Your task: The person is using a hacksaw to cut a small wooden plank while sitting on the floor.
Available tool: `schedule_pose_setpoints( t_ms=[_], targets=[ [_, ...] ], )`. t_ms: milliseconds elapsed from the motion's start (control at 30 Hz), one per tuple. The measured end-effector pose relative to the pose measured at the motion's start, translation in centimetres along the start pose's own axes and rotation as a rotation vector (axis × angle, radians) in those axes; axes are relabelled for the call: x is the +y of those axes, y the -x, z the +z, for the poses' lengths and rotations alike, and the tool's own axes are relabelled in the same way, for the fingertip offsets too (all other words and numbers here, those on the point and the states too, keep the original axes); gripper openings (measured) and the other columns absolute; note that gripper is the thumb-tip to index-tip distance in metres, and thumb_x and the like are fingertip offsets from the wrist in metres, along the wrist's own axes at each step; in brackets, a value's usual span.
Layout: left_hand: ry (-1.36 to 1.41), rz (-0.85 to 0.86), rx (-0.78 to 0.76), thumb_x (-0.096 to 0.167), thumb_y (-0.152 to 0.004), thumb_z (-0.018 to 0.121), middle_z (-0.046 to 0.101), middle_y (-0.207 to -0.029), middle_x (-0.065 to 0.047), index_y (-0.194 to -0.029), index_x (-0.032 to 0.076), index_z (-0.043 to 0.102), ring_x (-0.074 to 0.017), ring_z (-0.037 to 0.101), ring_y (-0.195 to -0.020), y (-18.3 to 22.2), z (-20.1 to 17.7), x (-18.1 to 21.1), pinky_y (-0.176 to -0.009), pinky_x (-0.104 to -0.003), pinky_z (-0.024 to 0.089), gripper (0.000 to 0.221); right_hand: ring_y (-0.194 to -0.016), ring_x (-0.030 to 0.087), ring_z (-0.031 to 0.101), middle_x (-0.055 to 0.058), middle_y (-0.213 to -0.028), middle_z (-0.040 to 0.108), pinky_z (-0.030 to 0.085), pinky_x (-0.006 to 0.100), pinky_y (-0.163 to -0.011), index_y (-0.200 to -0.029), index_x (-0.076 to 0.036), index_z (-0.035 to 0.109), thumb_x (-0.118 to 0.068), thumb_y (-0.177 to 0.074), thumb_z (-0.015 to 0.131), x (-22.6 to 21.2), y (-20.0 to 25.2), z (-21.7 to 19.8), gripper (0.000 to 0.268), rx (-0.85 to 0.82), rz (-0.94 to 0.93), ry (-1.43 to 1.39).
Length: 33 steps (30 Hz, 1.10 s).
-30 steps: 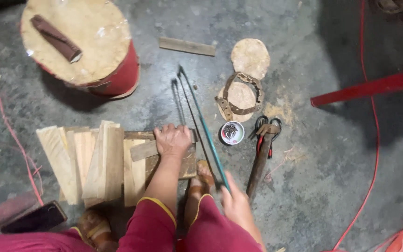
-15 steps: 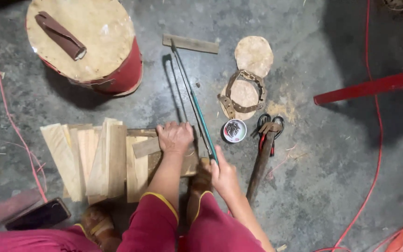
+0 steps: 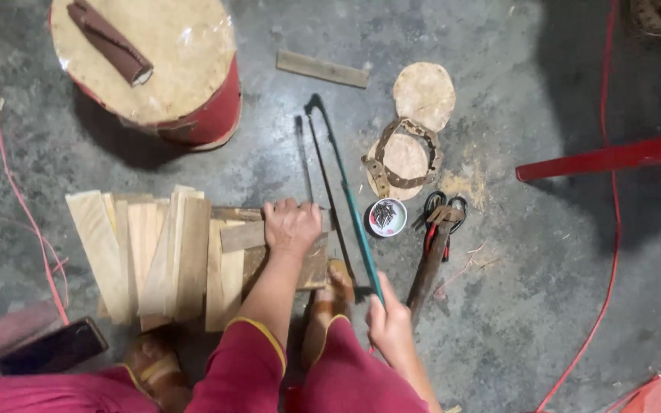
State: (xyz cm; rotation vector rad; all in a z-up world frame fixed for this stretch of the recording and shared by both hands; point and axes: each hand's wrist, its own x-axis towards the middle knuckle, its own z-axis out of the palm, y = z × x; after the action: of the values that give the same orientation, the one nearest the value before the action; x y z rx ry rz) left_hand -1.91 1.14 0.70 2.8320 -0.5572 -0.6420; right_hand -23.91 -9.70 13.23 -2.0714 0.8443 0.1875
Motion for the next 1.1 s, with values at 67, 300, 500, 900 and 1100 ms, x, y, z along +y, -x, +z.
schedule_pose_setpoints(
  t_ms=[67,300,500,900,1100],
  targets=[
    [0.005,-0.012,-0.071,0.039,-0.104,0.027,0.073,-0.099,-0.013,-0.094,0.018,0.079,-0.0274,0.064,-0.092,0.1,-1.2,0.4,-0.092,-0.045,0.031,0.058,-0.063,0.018,0.065,0.009,-0.089,0.072,0.052,0.033,-0.066,-0.150,-0.013,0.051,-0.022,-0.099,0.049,-0.6,-2.1,1.1,0.052,0.010,-0.057,0.031],
    [0.005,-0.059,-0.158,0.039,-0.103,0.025,0.072,-0.102,-0.010,-0.101,0.020,0.078,-0.0274,0.064,-0.097,0.4,-2.4,0.8,-0.094,-0.045,0.030,0.056,-0.066,0.018,0.059,0.010,-0.094,0.069,0.049,0.028,-0.073,-0.156,-0.028,0.044,-0.021,-0.100,0.048,-2.2,1.4,-0.2,0.057,-0.123,0.172,-0.022],
    [0.006,-0.030,-0.106,0.039,-0.103,0.025,0.072,-0.104,-0.014,-0.095,0.016,0.079,-0.0266,0.063,-0.093,0.2,-1.1,0.4,-0.094,-0.046,0.031,0.059,-0.067,0.012,0.061,0.002,-0.076,0.070,0.048,0.025,-0.069,-0.147,-0.029,0.059,-0.030,-0.096,0.045,-4.5,5.8,-3.6,0.052,-0.120,0.400,-0.080],
    [0.027,-0.056,-0.124,0.037,-0.100,0.026,0.074,-0.106,-0.015,-0.103,0.019,0.080,-0.0310,0.066,-0.101,0.3,-2.1,0.8,-0.095,-0.050,0.029,0.058,-0.075,0.027,0.070,0.015,-0.115,0.075,0.050,0.037,-0.080,-0.159,-0.019,0.037,-0.025,-0.101,0.043,-2.0,-2.9,2.4,0.059,-0.091,0.017,0.018],
    [0.046,-0.019,-0.349,0.039,-0.105,0.021,0.070,-0.118,-0.017,-0.112,0.013,0.074,-0.0271,0.064,-0.104,0.4,-5.6,1.0,-0.098,-0.046,0.031,0.060,-0.066,0.023,0.061,0.010,-0.080,0.065,0.049,0.034,-0.071,-0.157,-0.023,0.043,-0.024,-0.097,0.048,-0.8,0.4,1.7,0.060,-0.064,0.188,0.039]
  ],
)
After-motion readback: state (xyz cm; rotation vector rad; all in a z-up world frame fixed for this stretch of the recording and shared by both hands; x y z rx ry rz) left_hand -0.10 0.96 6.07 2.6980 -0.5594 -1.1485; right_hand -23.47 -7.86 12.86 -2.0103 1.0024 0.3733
